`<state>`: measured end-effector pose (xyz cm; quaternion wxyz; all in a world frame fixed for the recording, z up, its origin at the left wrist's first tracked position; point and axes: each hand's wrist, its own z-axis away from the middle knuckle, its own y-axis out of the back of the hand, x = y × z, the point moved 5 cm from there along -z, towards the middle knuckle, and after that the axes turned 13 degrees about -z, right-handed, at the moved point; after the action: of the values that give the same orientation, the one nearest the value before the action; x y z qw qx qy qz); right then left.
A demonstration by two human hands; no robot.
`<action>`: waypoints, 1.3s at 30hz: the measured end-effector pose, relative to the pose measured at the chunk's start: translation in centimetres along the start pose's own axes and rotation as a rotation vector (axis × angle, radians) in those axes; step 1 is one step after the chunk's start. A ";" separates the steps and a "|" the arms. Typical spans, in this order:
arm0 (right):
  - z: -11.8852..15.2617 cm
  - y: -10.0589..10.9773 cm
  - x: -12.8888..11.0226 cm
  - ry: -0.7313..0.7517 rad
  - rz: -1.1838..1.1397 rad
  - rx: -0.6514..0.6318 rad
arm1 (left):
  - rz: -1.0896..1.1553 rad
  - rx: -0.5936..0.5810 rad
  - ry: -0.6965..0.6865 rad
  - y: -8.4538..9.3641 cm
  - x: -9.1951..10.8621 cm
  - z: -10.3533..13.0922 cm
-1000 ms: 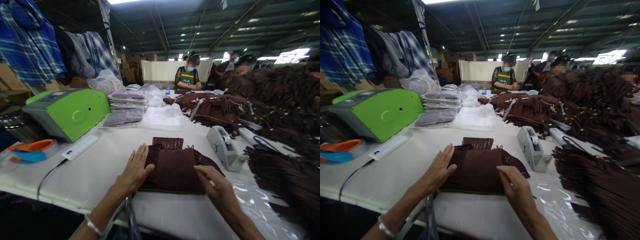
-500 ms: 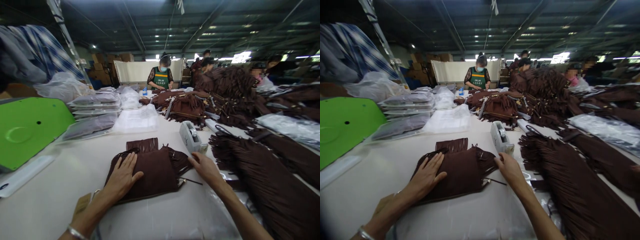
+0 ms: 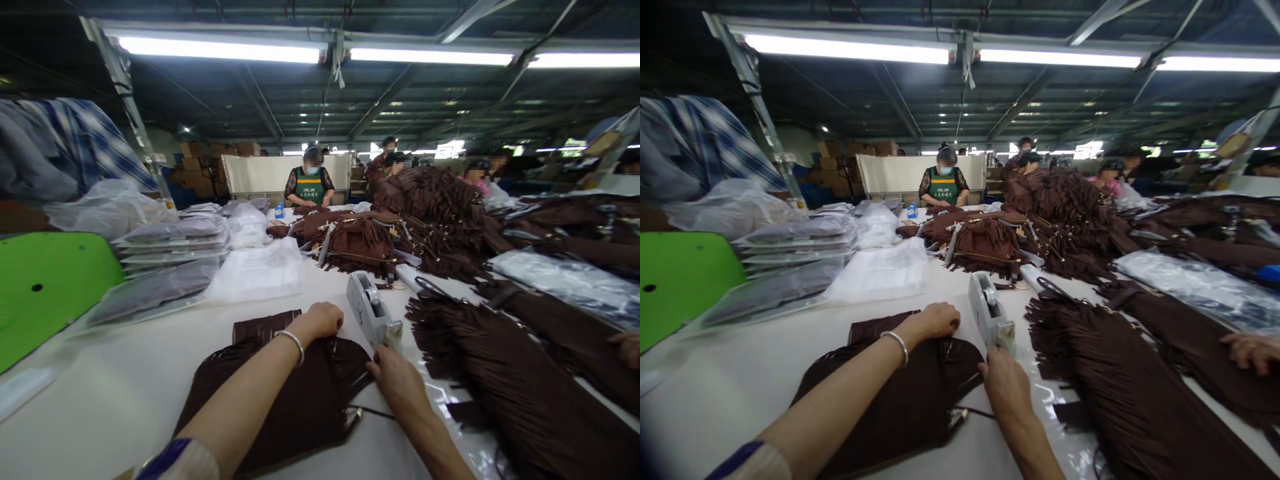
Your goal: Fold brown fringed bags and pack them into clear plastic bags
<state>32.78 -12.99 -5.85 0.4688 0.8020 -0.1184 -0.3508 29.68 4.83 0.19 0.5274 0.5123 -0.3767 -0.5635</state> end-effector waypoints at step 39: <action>6.1 3.5 -14.0 -0.230 -0.801 -0.472 | 0.087 0.412 -0.329 2.7 -5.1 14.4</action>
<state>19.04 -11.70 1.47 0.4499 0.6123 0.2317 -0.6075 15.81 7.74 6.45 0.3676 0.4936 -0.5857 -0.5274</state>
